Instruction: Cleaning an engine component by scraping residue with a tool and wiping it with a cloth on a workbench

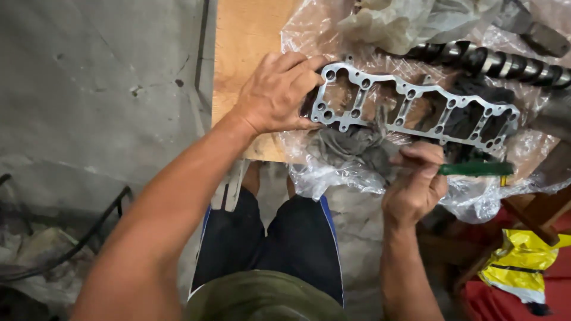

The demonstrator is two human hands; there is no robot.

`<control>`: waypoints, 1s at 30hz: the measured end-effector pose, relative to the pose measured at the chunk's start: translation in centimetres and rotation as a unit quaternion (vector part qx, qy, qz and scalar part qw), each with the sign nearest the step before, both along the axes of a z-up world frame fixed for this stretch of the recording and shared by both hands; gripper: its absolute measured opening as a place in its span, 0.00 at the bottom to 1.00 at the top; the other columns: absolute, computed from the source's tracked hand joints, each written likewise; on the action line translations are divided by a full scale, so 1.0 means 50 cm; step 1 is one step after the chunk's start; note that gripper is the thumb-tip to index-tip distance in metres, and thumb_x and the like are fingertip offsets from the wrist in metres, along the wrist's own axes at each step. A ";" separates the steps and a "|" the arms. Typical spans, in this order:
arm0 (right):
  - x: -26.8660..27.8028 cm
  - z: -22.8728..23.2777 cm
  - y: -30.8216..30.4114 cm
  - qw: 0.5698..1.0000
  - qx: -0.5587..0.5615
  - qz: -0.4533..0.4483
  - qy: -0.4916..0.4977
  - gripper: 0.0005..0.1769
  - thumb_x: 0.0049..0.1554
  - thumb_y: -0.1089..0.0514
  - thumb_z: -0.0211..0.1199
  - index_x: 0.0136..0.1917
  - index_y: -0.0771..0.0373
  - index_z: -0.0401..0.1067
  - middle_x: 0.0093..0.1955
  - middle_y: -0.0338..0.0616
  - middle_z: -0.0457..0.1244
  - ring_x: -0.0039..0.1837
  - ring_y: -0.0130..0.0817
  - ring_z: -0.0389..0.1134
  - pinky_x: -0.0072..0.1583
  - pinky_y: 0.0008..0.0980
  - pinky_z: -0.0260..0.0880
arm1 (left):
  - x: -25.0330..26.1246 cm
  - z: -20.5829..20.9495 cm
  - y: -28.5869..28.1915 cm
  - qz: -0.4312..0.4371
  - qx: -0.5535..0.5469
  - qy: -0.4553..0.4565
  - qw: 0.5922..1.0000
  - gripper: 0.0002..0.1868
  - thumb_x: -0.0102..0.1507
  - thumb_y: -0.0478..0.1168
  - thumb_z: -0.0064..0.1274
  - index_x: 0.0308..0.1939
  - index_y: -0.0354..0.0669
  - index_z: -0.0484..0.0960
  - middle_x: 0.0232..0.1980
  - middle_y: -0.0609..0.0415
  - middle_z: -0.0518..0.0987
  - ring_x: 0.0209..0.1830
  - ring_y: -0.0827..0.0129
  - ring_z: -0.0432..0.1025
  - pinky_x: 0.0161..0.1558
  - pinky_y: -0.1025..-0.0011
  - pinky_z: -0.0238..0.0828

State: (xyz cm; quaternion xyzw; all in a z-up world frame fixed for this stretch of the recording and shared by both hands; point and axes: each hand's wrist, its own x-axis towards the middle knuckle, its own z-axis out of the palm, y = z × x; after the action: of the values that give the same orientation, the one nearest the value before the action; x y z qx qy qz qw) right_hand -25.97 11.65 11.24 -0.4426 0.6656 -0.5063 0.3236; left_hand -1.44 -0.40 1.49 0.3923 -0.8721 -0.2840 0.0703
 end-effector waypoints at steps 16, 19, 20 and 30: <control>0.068 0.025 -0.168 0.850 0.068 0.430 0.298 0.03 0.64 0.65 0.63 0.52 0.65 0.77 0.48 0.51 0.71 0.47 0.43 0.73 0.53 0.36 0.72 | 0.030 -0.042 0.004 0.007 -0.071 0.112 0.991 0.54 0.45 0.71 0.74 0.63 0.47 0.67 0.72 0.49 0.69 0.67 0.53 0.66 0.55 0.56 0.66; 0.093 0.047 -0.214 0.805 0.000 0.521 0.284 0.03 0.64 0.71 0.62 0.52 0.74 0.74 0.50 0.57 0.70 0.50 0.45 0.74 0.54 0.38 0.75 | 0.035 -0.030 -0.001 -0.004 -0.067 0.093 0.993 0.50 0.47 0.71 0.71 0.61 0.47 0.69 0.74 0.48 0.68 0.68 0.53 0.65 0.55 0.57 0.66; 0.091 0.051 -0.221 0.804 0.002 0.522 0.286 0.03 0.64 0.71 0.62 0.52 0.74 0.74 0.50 0.57 0.70 0.50 0.45 0.74 0.54 0.38 0.75 | 0.035 -0.033 0.001 -0.002 -0.066 0.096 0.993 0.50 0.47 0.71 0.71 0.61 0.47 0.69 0.74 0.48 0.68 0.68 0.53 0.65 0.55 0.57 0.66; 0.115 0.059 -0.267 0.732 0.022 0.621 0.280 0.06 0.63 0.68 0.63 0.54 0.72 0.74 0.46 0.54 0.69 0.46 0.44 0.72 0.48 0.38 0.73 | 0.040 -0.041 0.003 0.007 -0.090 0.113 0.989 0.52 0.48 0.73 0.70 0.63 0.47 0.67 0.73 0.47 0.68 0.67 0.54 0.66 0.55 0.57 0.65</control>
State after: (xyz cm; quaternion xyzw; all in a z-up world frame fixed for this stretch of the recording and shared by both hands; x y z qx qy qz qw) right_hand -20.22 -1.72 14.18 -0.8718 0.3145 -0.0308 0.3744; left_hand 0.55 -0.23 -0.57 0.3558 -0.8776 -0.2468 0.2057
